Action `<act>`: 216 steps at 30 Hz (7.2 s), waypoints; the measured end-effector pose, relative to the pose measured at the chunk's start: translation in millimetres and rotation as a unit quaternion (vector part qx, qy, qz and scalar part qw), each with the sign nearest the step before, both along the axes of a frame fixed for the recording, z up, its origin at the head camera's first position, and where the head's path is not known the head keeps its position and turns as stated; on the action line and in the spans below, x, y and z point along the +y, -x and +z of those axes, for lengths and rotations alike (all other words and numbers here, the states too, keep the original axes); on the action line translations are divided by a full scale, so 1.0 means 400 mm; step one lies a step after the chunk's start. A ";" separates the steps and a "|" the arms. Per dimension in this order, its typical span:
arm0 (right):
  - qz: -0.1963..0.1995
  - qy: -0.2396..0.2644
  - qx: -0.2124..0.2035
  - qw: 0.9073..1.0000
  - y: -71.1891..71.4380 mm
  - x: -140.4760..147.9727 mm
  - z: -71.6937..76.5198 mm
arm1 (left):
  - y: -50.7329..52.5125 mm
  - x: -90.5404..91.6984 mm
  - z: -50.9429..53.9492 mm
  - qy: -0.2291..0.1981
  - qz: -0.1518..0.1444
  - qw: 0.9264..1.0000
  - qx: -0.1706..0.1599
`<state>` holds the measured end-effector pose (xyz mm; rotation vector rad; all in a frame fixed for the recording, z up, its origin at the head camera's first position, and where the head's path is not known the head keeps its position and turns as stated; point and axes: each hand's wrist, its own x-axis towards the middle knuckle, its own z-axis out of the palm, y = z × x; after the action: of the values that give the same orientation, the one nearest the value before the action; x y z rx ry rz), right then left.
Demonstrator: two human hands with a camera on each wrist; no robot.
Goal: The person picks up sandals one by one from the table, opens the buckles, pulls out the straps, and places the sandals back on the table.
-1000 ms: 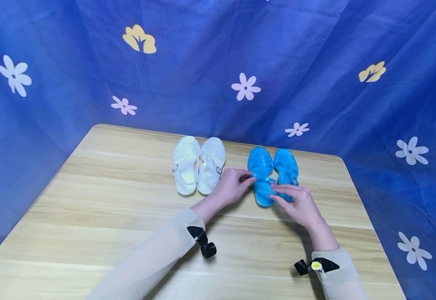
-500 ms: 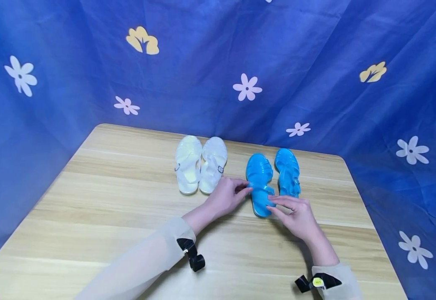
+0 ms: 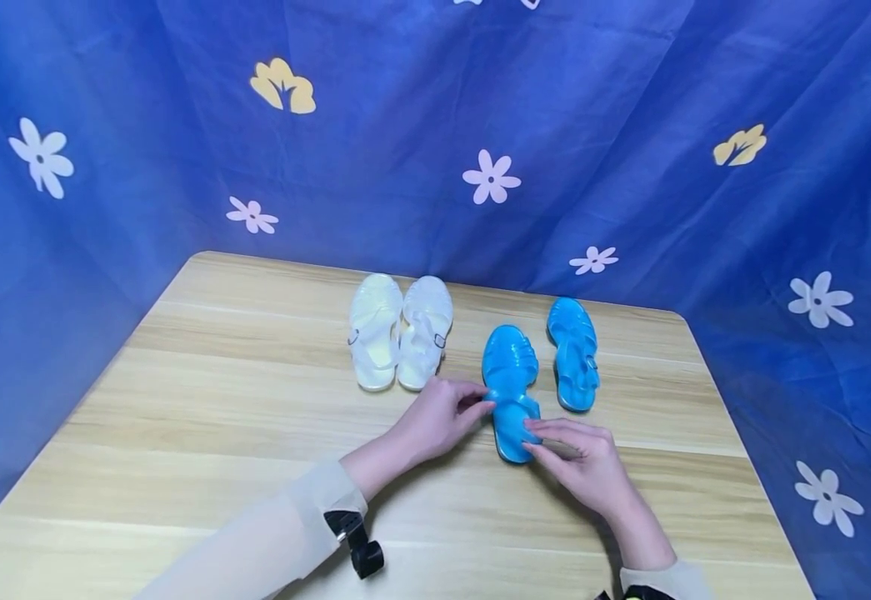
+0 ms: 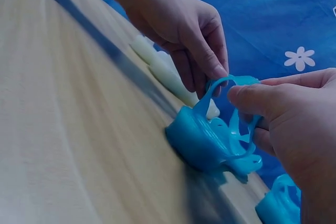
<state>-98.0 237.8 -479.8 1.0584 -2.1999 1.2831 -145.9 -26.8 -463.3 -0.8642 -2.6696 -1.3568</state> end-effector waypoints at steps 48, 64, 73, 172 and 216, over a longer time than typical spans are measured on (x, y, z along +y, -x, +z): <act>0.052 -0.198 -0.120 0.972 0.071 -0.112 0.123 | -0.033 -0.011 -0.034 -0.054 -0.045 0.991 -0.115; -0.012 -0.256 -0.156 0.954 0.082 -0.103 0.096 | -0.027 -0.017 -0.037 -0.076 -0.042 0.982 -0.170; -0.015 -0.232 -0.160 0.959 0.075 -0.096 0.073 | -0.024 -0.026 -0.032 -0.092 -0.036 0.968 -0.231; -0.011 -0.053 -0.183 0.982 0.059 -0.074 -0.013 | -0.008 0.003 -0.043 -0.069 -0.062 0.989 -0.111; 0.034 -0.192 -0.134 0.971 0.083 -0.060 0.033 | -0.010 0.014 -0.065 -0.095 -0.062 0.993 -0.037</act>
<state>-131.4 213.6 -466.5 1.1612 -2.7200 1.1058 -142.1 -21.0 -489.4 -0.9886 -2.5220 -1.6688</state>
